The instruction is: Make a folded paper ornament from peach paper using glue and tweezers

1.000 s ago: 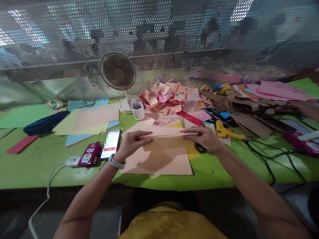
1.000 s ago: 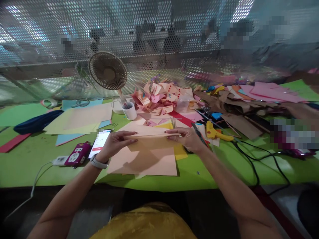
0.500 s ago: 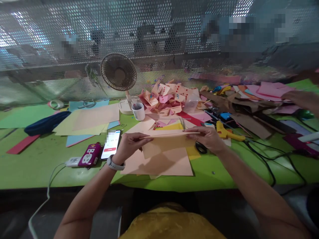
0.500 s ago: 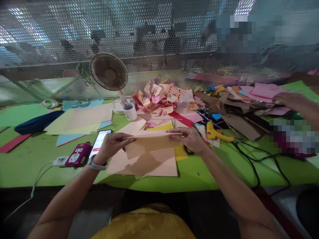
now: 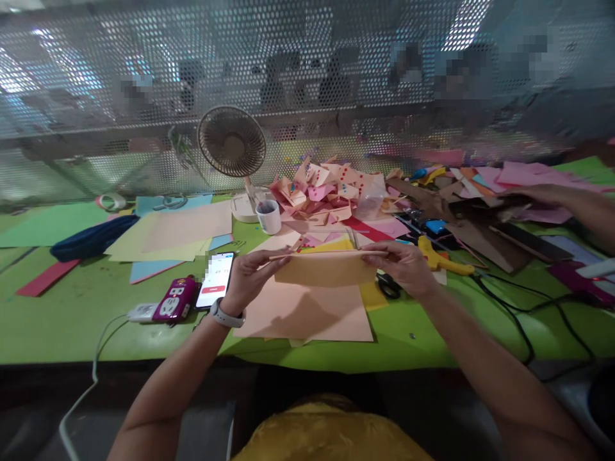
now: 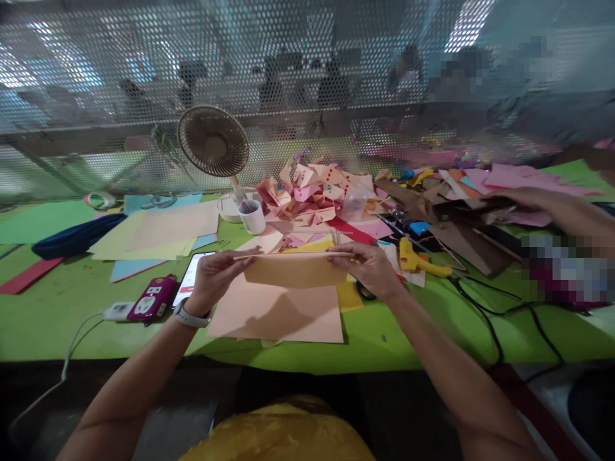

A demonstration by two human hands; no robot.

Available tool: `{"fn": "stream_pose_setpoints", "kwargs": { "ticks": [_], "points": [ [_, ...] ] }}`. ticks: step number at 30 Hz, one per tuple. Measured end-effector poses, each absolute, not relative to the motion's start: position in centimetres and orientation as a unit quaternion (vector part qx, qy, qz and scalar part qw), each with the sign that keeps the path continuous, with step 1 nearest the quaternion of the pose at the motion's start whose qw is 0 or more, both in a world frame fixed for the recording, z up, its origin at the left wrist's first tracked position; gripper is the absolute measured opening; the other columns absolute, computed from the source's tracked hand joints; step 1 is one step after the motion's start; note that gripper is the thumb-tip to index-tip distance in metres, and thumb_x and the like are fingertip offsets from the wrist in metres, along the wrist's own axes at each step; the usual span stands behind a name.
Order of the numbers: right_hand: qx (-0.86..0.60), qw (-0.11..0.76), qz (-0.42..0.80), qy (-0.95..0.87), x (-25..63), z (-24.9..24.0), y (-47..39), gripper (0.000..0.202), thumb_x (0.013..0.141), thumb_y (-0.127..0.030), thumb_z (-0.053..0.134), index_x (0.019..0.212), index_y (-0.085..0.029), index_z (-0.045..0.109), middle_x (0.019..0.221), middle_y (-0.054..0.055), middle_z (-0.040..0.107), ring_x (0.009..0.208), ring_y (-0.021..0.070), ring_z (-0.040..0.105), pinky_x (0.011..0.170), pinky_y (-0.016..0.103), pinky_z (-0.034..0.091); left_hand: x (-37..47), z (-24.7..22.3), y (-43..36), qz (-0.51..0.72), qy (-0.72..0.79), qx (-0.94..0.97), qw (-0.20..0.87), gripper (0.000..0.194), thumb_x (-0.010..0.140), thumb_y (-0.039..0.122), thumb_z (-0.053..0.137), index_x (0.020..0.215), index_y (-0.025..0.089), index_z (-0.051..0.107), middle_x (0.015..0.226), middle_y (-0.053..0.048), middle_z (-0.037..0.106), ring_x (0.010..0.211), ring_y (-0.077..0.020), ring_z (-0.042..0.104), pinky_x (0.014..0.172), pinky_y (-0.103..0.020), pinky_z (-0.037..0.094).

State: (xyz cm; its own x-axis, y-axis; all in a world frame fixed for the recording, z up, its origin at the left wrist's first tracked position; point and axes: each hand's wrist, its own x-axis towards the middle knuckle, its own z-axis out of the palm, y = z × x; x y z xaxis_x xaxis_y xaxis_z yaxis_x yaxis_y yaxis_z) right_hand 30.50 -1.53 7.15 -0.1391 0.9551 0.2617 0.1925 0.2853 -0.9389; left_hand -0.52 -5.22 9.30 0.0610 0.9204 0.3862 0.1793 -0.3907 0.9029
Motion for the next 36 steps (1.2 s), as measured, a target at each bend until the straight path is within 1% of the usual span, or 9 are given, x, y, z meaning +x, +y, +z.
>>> {"fn": "stream_pose_setpoints", "kwargs": {
  "ticks": [5, 13, 19, 23, 27, 29, 31, 33, 36],
  "points": [
    [-0.451, 0.489, 0.414, -0.622, 30.1, 7.6, -1.6, 0.037, 0.062, -0.053, 0.082, 0.086, -0.025, 0.078, 0.086, 0.005, 0.074, 0.079, 0.0217, 0.068, 0.071, 0.034, 0.058, 0.1, 9.1, -5.0, 0.578, 0.466, 0.587, 0.323, 0.028, 0.073, 0.046, 0.077, 0.084, 0.020, 0.079, 0.080, -0.005, 0.076, 0.074, -0.0195, 0.068, 0.065, -0.028, 0.055],
    [-0.434, 0.521, 0.427, -0.599, 29.7, 8.6, -1.3, 0.040, 0.058, -0.052, 0.085, 0.084, -0.022, 0.076, 0.088, 0.004, 0.074, 0.073, 0.0174, 0.068, 0.068, 0.030, 0.058, 0.2, 9.8, -4.5, 0.611, 0.452, 0.568, 0.316, 0.028, 0.073, 0.041, 0.078, 0.088, 0.018, 0.078, 0.082, -0.005, 0.076, 0.071, -0.0158, 0.066, 0.065, -0.024, 0.052],
    [-0.428, 0.515, 0.437, -0.600, 29.6, 8.9, -1.2, 0.037, 0.060, -0.050, 0.084, 0.081, -0.020, 0.075, 0.076, 0.002, 0.072, 0.065, 0.0147, 0.065, 0.059, 0.025, 0.054, 0.3, 10.2, -4.4, 0.623, 0.448, 0.561, 0.311, 0.025, 0.071, 0.038, 0.080, 0.084, 0.017, 0.078, 0.074, -0.004, 0.074, 0.063, -0.0128, 0.063, 0.058, -0.022, 0.049],
    [-0.422, 0.514, 0.445, -0.600, 29.8, 9.3, -1.1, 0.035, 0.060, -0.048, 0.084, 0.080, -0.021, 0.074, 0.073, 0.001, 0.069, 0.066, 0.0141, 0.063, 0.059, 0.025, 0.052, 0.3, 10.8, -4.4, 0.632, 0.447, 0.558, 0.299, 0.026, 0.068, 0.039, 0.082, 0.080, 0.017, 0.077, 0.072, -0.004, 0.073, 0.062, -0.0130, 0.062, 0.056, -0.022, 0.049],
    [-0.390, 0.534, 0.398, -0.636, 29.8, 9.8, -0.8, 0.026, 0.064, -0.042, 0.084, 0.077, -0.021, 0.075, 0.077, 0.001, 0.064, 0.075, 0.0136, 0.061, 0.068, 0.025, 0.050, -0.1, 10.8, -4.2, 0.640, 0.448, 0.554, 0.287, 0.022, 0.068, 0.037, 0.082, 0.077, 0.018, 0.077, 0.068, -0.003, 0.071, 0.061, -0.0122, 0.061, 0.054, -0.021, 0.047],
    [-0.362, 0.558, 0.373, -0.647, 29.6, 10.0, -0.7, 0.021, 0.065, -0.038, 0.084, 0.073, -0.022, 0.074, 0.084, 0.001, 0.063, 0.086, 0.0141, 0.060, 0.077, 0.026, 0.049, -0.3, 10.6, -4.1, 0.641, 0.452, 0.548, 0.290, 0.022, 0.066, 0.037, 0.083, 0.077, 0.019, 0.077, 0.070, -0.003, 0.072, 0.062, -0.0124, 0.061, 0.055, -0.021, 0.048],
    [-0.342, 0.564, 0.401, -0.636, 29.3, 9.9, -0.7, 0.023, 0.064, -0.038, 0.084, 0.072, -0.021, 0.072, 0.093, 0.002, 0.065, 0.093, 0.0153, 0.061, 0.083, 0.029, 0.049, -0.5, 10.3, -3.9, 0.642, 0.459, 0.537, 0.299, 0.024, 0.065, 0.038, 0.083, 0.077, 0.018, 0.077, 0.071, -0.003, 0.073, 0.063, -0.0129, 0.062, 0.057, -0.022, 0.049],
    [-0.344, 0.549, 0.460, -0.607, 29.0, 9.8, -0.6, 0.028, 0.064, -0.043, 0.084, 0.074, -0.020, 0.070, 0.094, 0.004, 0.068, 0.090, 0.0159, 0.062, 0.079, 0.029, 0.050, -0.5, 10.1, -3.8, 0.644, 0.465, 0.517, 0.319, 0.026, 0.063, 0.039, 0.084, 0.077, 0.018, 0.076, 0.072, -0.003, 0.073, 0.062, -0.0129, 0.062, 0.058, -0.022, 0.049],
    [-0.367, 0.539, 0.506, -0.565, 28.7, 9.5, -0.6, 0.036, 0.061, -0.047, 0.084, 0.076, -0.019, 0.069, 0.077, 0.001, 0.067, 0.072, 0.0131, 0.060, 0.064, 0.025, 0.047, -0.4, 10.3, -3.8, 0.642, 0.469, 0.481, 0.369, 0.027, 0.061, 0.038, 0.085, 0.075, 0.018, 0.076, 0.063, -0.001, 0.068, 0.057, -0.0118, 0.060, 0.054, -0.021, 0.048]
  ]
}}
